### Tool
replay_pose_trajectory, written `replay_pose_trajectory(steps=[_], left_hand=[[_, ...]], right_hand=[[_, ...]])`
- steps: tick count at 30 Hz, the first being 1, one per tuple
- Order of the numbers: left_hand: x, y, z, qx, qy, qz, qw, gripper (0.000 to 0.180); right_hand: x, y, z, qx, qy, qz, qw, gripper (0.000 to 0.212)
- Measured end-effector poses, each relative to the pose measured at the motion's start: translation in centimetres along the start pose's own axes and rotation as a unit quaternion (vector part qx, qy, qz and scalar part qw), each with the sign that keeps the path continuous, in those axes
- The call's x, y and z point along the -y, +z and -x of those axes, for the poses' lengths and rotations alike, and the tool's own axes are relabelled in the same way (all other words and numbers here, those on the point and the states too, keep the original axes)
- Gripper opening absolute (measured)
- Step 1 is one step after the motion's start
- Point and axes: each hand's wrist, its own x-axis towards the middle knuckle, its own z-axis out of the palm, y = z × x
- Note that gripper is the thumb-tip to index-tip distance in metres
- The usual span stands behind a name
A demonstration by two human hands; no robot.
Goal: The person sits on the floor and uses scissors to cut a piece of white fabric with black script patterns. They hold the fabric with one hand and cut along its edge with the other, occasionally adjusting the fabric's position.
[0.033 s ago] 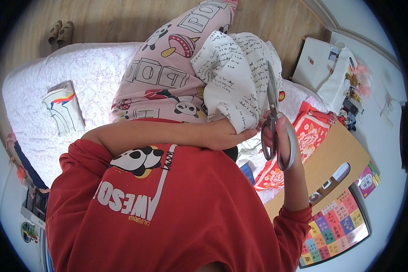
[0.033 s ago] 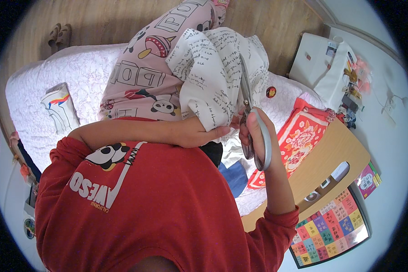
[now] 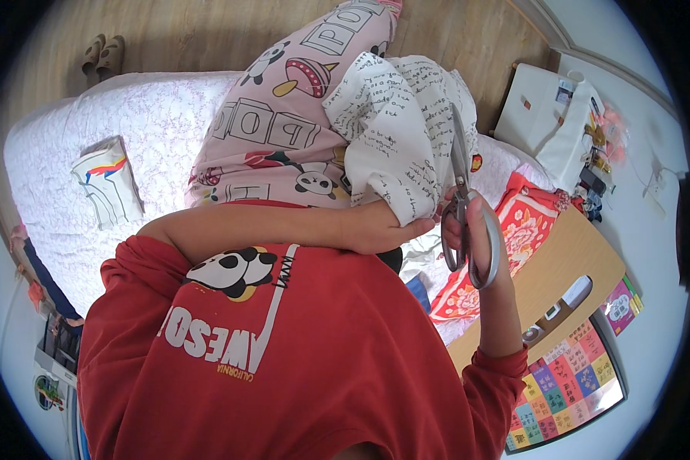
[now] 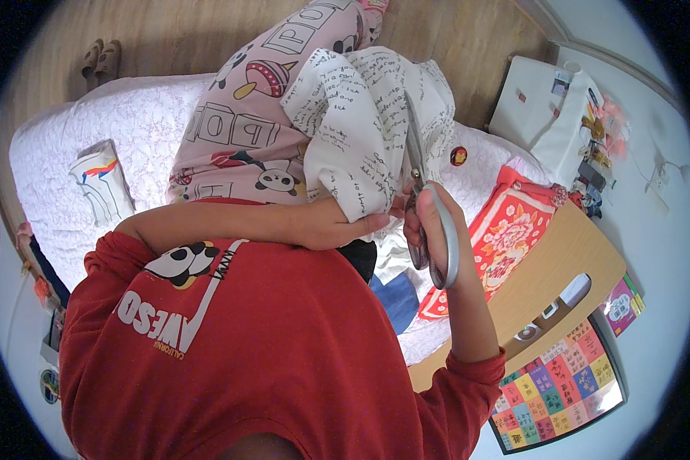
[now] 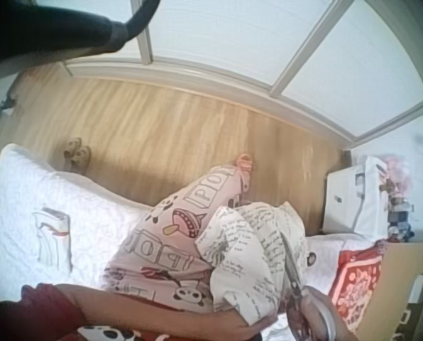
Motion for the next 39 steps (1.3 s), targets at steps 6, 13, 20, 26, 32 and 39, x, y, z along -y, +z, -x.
replay_pose_trajectory(steps=[6,13,20,26,32,39], left_hand=[[0.3,-0.1,0.2,-0.076,-0.129,0.078,0.986,0.037],[-0.4,-3.5,-2.5,-0.243,-0.240,0.624,0.702,0.021],[4.0,-5.4,-3.5,-0.114,-0.077,0.704,0.697,0.014],[0.1,-4.7,-4.4,-0.283,-0.148,0.667,0.673,0.021],[0.8,-5.5,-4.9,-0.231,-0.107,0.715,0.652,0.023],[1.8,-6.0,-3.9,-0.168,-0.185,0.580,0.776,0.023]], right_hand=[[0.2,-0.4,-0.1,0.007,0.013,0.031,0.999,0.046],[0.2,-0.4,-0.5,0.002,0.000,0.036,0.999,0.044],[-0.1,-0.2,-1.1,0.002,-0.004,0.002,1.000,0.043],[-0.5,-0.1,-1.3,0.007,-0.010,0.009,1.000,0.042],[-0.7,0.1,-1.4,0.020,-0.021,0.005,1.000,0.042],[-0.5,0.3,-1.3,0.037,-0.008,-0.026,0.999,0.041]])
